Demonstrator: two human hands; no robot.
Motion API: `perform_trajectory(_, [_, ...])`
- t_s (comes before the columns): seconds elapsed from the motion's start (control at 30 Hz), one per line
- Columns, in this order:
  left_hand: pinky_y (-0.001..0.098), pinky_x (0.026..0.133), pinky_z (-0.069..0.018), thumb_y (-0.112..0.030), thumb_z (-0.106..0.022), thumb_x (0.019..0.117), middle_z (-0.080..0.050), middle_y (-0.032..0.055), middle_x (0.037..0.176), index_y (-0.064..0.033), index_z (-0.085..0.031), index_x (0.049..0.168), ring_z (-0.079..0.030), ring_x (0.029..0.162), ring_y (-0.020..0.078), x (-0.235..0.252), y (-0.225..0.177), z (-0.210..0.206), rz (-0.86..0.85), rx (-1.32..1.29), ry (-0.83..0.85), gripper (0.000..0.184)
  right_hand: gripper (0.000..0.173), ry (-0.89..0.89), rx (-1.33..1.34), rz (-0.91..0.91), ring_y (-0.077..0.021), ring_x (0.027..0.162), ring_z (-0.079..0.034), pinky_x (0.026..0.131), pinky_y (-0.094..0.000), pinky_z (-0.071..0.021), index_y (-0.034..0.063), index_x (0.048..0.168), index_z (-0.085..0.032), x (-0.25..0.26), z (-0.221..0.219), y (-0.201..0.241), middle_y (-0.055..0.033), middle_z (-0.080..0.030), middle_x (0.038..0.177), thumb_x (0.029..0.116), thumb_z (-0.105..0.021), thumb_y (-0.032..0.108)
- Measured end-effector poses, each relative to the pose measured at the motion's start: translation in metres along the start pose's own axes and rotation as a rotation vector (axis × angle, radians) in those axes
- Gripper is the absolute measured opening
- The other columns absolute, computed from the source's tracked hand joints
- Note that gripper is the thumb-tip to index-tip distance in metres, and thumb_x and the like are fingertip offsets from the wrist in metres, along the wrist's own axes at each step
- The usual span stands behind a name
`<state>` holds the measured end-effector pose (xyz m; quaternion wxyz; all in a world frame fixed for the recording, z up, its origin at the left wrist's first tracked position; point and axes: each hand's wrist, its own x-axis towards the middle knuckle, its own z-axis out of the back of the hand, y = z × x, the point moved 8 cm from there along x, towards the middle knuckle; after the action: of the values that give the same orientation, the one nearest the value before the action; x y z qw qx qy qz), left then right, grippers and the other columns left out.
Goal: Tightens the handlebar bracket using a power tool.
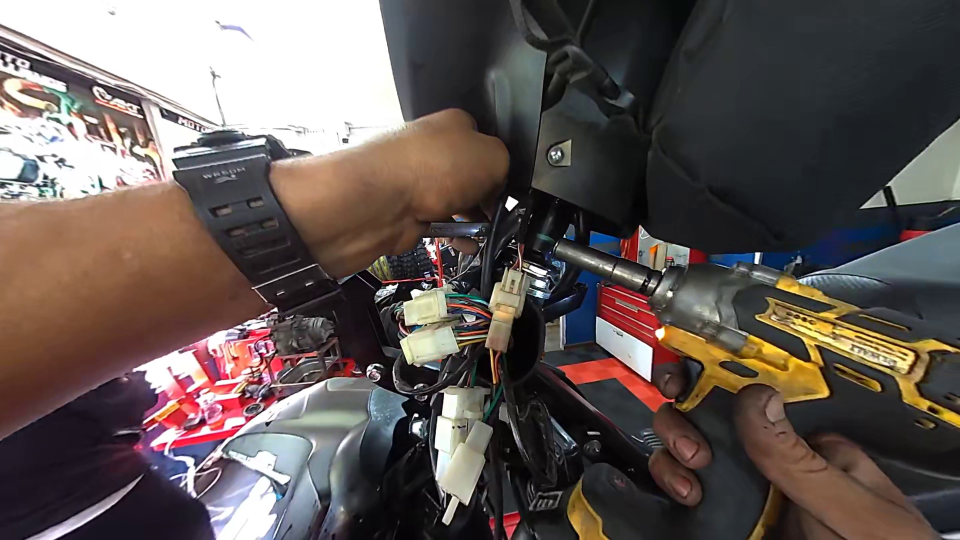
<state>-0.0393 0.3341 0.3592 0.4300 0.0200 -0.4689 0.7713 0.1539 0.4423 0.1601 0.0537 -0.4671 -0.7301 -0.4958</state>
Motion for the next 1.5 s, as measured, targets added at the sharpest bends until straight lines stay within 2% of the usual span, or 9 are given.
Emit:
perform_trajectory(0.27, [0.0323,0.052,-0.0563,-0.006,-0.06,0.0912,-0.068,0.0119,0.086,-0.0045,-0.06,0.099,-0.067,0.067,0.0193,0.0032,0.0029,-0.0007,-0.026,-0.016,-0.009,0.008,0.038,0.052,-0.012,0.025,-0.0218,0.066,-0.068,0.062,-0.0353,-0.0628,-0.0055,0.124,-0.058,-0.0002,-0.0011,0.0037,-0.017,-0.066,0.086,0.11,-0.043,0.028])
perform_trajectory(0.43, [0.0333,0.054,-0.0571,-0.007,-0.06,0.0917,-0.067,0.0104,0.085,-0.0057,-0.06,0.099,-0.068,0.069,0.0192,0.0014,0.0024,-0.0008,-0.019,-0.008,-0.007,0.007,0.036,0.02,0.02,0.021,-0.0194,0.061,-0.065,0.059,-0.0346,-0.0617,-0.006,0.116,-0.057,-0.0001,-0.004,0.0003,-0.0148,-0.063,0.083,0.1111,-0.039,0.024])
perform_trajectory(0.57, [0.0321,0.05,-0.0548,-0.008,-0.06,0.0914,-0.066,0.0098,0.082,-0.0065,-0.06,0.096,-0.065,0.064,0.0179,-0.0002,0.0025,-0.0007,-0.01,0.0,-0.02,0.005,0.036,0.03,-0.007,0.022,-0.0188,0.061,-0.064,0.06,-0.0342,-0.0616,-0.0053,0.115,-0.057,0.0,-0.0034,0.0016,-0.0133,-0.063,0.083,0.1109,-0.039,0.026])
perform_trajectory(0.77, [0.035,0.055,-0.0579,-0.009,-0.06,0.0926,-0.068,0.0117,0.091,-0.0066,-0.059,0.106,-0.069,0.072,0.0206,0.0001,0.004,-0.0018,-0.017,-0.01,-0.029,0.014,0.039,0.051,-0.046,0.02,-0.0217,0.065,-0.067,0.062,-0.0349,-0.0625,-0.0049,0.12,-0.059,0.0008,0.0011,0.0042,-0.0166,-0.066,0.083,0.1098,-0.044,0.03])
perform_trajectory(0.9, [0.0298,0.049,-0.0535,-0.007,-0.06,0.0918,-0.066,0.0101,0.081,-0.006,-0.059,0.098,-0.065,0.063,0.0174,0.0001,0.0031,-0.0005,-0.028,-0.005,-0.029,0.006,0.036,0.048,-0.022,0.018,-0.0207,0.062,-0.066,0.061,-0.0348,-0.0618,-0.0058,0.116,-0.06,0.0015,0.0006,0.0017,-0.0145,-0.064,0.079,0.1097,-0.044,0.027])
perform_trajectory(1.2, [0.0382,0.061,-0.0601,-0.01,-0.059,0.0929,-0.068,0.0111,0.1,-0.0086,-0.058,0.116,-0.071,0.083,0.022,0.0005,0.0038,-0.0036,-0.043,0.002,-0.025,0.023,0.036,0.045,-0.055,0.038,-0.0197,0.06,-0.065,0.06,-0.0351,-0.0616,-0.005,0.113,-0.059,0.0031,0.0023,0.0024,-0.0124,-0.062,0.077,0.1095,-0.045,0.028])
perform_trajectory(1.3, [0.0381,0.06,-0.06,-0.01,-0.06,0.0923,-0.068,0.0111,0.097,-0.0084,-0.058,0.115,-0.07,0.08,0.0218,0.0002,0.004,-0.0034,-0.04,0.012,-0.034,0.023,0.036,0.054,-0.079,0.049,-0.0199,0.06,-0.065,0.06,-0.0354,-0.0618,-0.005,0.114,-0.059,0.0043,0.0044,0.0027,-0.0122,-0.062,0.076,0.1091,-0.047,0.029])
perform_trajectory(1.37, [0.0339,0.053,-0.0563,-0.01,-0.062,0.0908,-0.067,0.01,0.089,-0.0079,-0.058,0.108,-0.068,0.071,0.0193,0.0012,0.0039,-0.0032,-0.053,0.027,-0.045,0.017,0.036,0.065,-0.076,0.054,-0.02,0.061,-0.065,0.06,-0.0353,-0.0617,-0.0051,0.114,-0.059,0.0047,0.0046,0.0025,-0.0124,-0.063,0.077,0.1084,-0.049,0.029])
perform_trajectory(1.5, [0.0332,0.051,-0.0552,-0.011,-0.063,0.092,-0.068,0.0096,0.088,-0.0084,-0.059,0.106,-0.067,0.068,0.0192,0.0006,0.0034,-0.0029,-0.061,0.049,-0.034,0.015,0.037,0.07,-0.082,0.059,-0.0196,0.062,-0.065,0.061,-0.0348,-0.0617,-0.0047,0.114,-0.059,0.0049,0.0043,0.0027,-0.0127,-0.063,0.078,0.1075,-0.051,0.031])
